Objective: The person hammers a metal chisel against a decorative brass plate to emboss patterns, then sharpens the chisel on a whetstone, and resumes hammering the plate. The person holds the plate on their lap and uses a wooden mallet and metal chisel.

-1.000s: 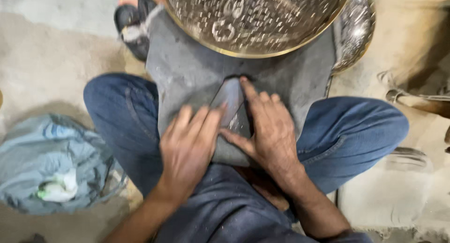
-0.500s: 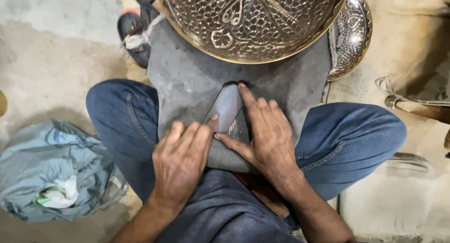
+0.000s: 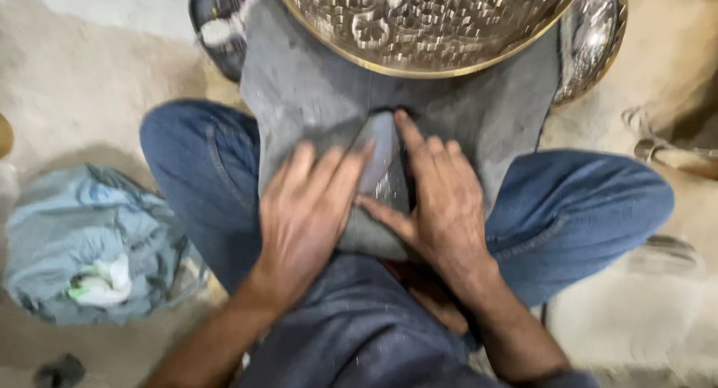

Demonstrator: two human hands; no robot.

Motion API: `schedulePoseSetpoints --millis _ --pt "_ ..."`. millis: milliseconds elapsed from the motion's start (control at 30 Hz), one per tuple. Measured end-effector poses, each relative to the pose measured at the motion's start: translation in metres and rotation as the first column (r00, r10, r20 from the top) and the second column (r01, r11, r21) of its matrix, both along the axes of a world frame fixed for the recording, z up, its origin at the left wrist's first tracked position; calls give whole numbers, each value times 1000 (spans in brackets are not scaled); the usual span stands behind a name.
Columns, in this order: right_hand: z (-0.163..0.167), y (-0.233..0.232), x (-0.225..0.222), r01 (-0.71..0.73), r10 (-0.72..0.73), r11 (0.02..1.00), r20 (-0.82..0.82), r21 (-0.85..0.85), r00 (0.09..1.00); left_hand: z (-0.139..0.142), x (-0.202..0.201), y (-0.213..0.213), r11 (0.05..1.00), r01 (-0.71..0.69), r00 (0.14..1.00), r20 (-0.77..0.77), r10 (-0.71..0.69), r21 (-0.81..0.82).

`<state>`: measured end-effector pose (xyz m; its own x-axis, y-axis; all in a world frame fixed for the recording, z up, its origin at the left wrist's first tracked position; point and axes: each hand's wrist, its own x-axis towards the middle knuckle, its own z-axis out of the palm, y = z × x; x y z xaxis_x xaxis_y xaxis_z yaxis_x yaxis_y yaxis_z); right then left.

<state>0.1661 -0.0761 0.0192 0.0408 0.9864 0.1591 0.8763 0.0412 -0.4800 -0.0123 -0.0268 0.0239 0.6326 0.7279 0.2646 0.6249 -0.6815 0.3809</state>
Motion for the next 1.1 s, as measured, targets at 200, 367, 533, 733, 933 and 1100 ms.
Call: schedulePoseSetpoints --millis 200,367,533,733,933,1100 --pt "-2 -1 1 -12 13 999 -17 51 1000 1 1 1 1000 -7 999 -37 8 13" --pt "-8 -7 2 -2 2 997 4 72 1000 -6 -2 -3 996 -26 1000 12 25 84" --pt "-7 -6 3 -18 19 998 -20 55 1000 -11 -1 -8 999 -16 1000 -4 16 30" --pt "-4 -7 0 -33 35 993 -11 115 999 4 2 -6 993 -72 997 40 68 94" --pt "-6 -13 -3 0 3 995 -24 103 1000 10 2 -9 991 -54 996 74 45 120" --pt "-6 -14 -4 -2 4 996 -25 88 1000 -9 -9 -15 998 -33 999 27 32 48"
